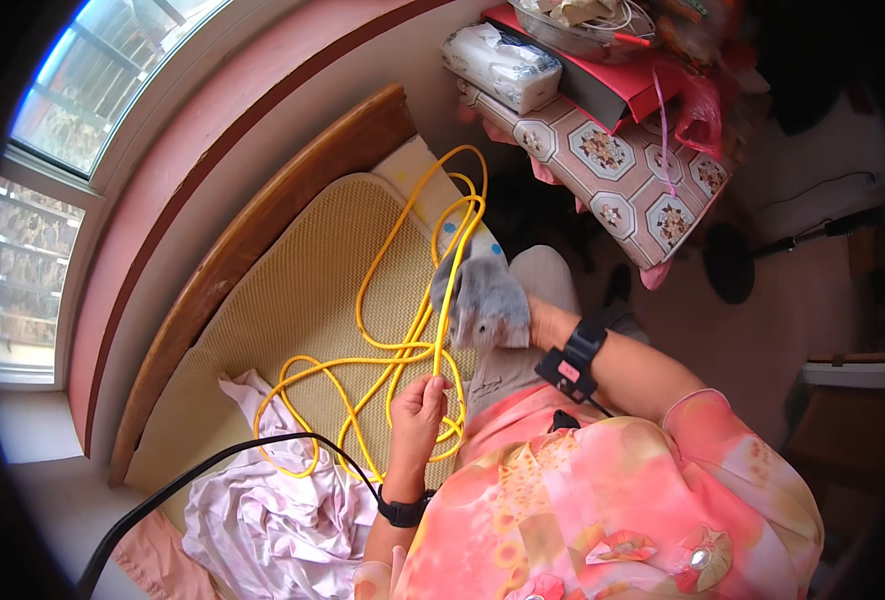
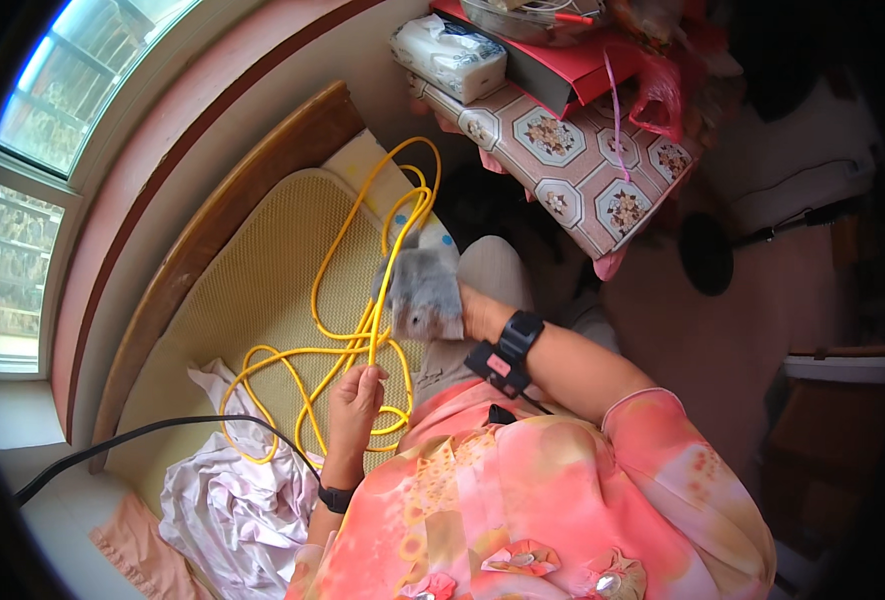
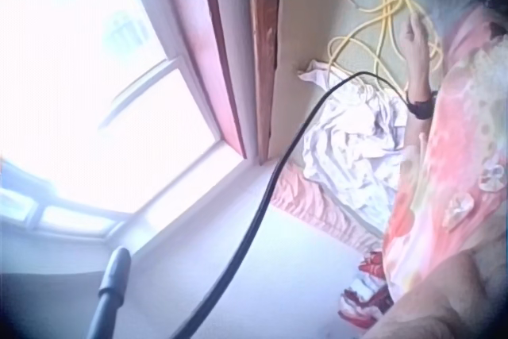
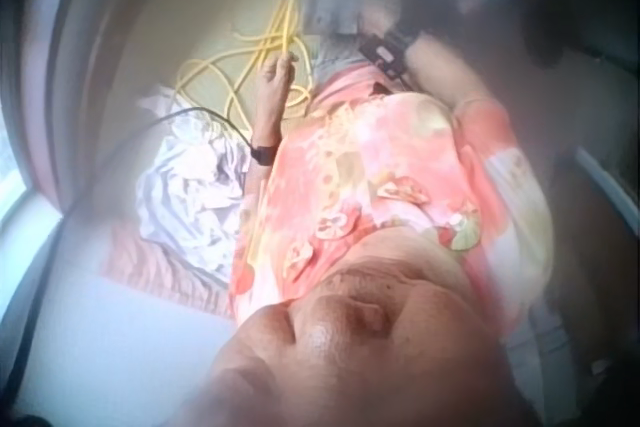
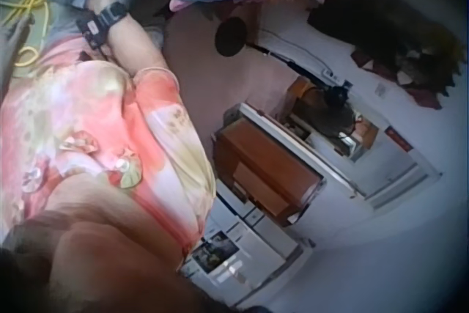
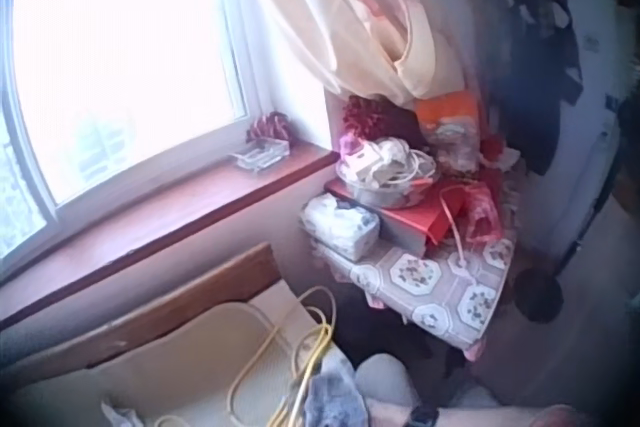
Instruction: The person cleans a yellow extension cord with a cloth and then coils it by hand.
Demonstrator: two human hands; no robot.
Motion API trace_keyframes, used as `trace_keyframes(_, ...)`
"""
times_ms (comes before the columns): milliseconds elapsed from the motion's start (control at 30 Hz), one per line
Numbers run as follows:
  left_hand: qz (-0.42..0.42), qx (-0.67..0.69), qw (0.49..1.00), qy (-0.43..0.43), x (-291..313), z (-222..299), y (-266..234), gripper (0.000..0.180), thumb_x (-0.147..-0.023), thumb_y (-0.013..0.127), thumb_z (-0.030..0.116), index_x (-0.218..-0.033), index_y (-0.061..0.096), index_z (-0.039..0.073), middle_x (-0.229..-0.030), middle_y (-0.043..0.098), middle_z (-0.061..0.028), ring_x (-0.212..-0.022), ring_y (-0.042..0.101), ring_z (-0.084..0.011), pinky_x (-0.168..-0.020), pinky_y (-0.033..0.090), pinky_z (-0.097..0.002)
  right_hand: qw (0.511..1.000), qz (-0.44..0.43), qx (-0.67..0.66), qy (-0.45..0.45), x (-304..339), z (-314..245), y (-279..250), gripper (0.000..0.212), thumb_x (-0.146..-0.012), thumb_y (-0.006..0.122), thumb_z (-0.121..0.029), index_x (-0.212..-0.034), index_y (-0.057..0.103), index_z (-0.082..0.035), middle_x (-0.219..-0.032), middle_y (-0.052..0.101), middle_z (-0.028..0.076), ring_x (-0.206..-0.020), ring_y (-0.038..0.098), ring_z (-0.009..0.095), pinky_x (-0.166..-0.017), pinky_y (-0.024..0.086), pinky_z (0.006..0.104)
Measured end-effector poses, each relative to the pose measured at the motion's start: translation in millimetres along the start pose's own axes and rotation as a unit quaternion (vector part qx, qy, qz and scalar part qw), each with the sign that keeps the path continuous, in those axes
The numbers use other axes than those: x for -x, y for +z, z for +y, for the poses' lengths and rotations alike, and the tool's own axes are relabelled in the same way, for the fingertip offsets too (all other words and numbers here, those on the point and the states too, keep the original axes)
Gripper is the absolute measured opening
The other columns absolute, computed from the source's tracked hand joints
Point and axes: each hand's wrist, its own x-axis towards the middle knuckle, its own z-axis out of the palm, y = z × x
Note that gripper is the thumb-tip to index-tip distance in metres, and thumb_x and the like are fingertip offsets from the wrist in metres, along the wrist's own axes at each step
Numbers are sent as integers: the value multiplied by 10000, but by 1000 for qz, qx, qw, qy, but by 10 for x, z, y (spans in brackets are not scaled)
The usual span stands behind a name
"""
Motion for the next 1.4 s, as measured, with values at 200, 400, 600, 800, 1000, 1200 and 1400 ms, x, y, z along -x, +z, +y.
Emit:
trace_keyframes(200,-37,39,998,33,-226,-27,219,261,-931,403,212,-801,536,29,-591,445,48,-508,359,-18,-444,290,-185,969,120,76,-200,129,546,606,198,-834,471,-248,-890,595,-104,-786,598,18,-691,566,141,-590,460,273)
trace_keyframes(400,-138,64,987,-42,-77,104,154,306,-931,395,287,-737,483,67,-543,347,60,-475,298,-30,-426,232,-186,438,250,834,-224,-334,-175,288,182,-792,502,-258,-809,627,-127,-759,620,34,-696,591,170,-569,455,289)
trace_keyframes(600,-185,-60,981,26,30,119,-31,328,-928,400,292,-718,480,53,-540,365,36,-479,319,-53,-434,260,-202,96,195,968,-124,-504,-316,215,175,-749,532,-268,-729,659,-150,-733,642,49,-700,616,199,-548,451,304)
trace_keyframes(800,-277,-186,942,-32,419,32,-259,242,-871,504,240,-780,567,25,-624,523,-110,-563,508,-214,-536,402,-320,78,160,982,-65,-192,-807,223,190,-742,536,-282,-748,665,-142,-778,650,36,-731,618,212,-614,452,318)
trace_keyframes(1000,-190,-393,889,139,221,-145,-308,292,-765,605,158,-1011,547,13,-888,575,-165,-849,553,-305,-739,428,-369,157,185,952,-185,66,-507,-35,142,-739,542,-206,-717,606,-81,-714,605,103,-675,580,238,-676,437,282)
trace_keyframes(1200,-224,-178,948,142,-222,38,136,370,-869,485,222,-1161,446,-2,-1045,534,-145,-967,521,-233,-846,413,-331,372,238,889,-118,337,-373,-208,203,-829,456,-202,-955,566,-87,-855,603,80,-773,585,222,-701,482,344)
trace_keyframes(1400,-241,38,964,-107,-387,272,526,321,-922,394,281,-988,523,-5,-764,539,-40,-671,498,-116,-614,420,-246,939,149,109,-289,489,-2,-327,303,-907,309,-286,-1104,465,-117,-1025,529,47,-951,509,215,-834,437,357)
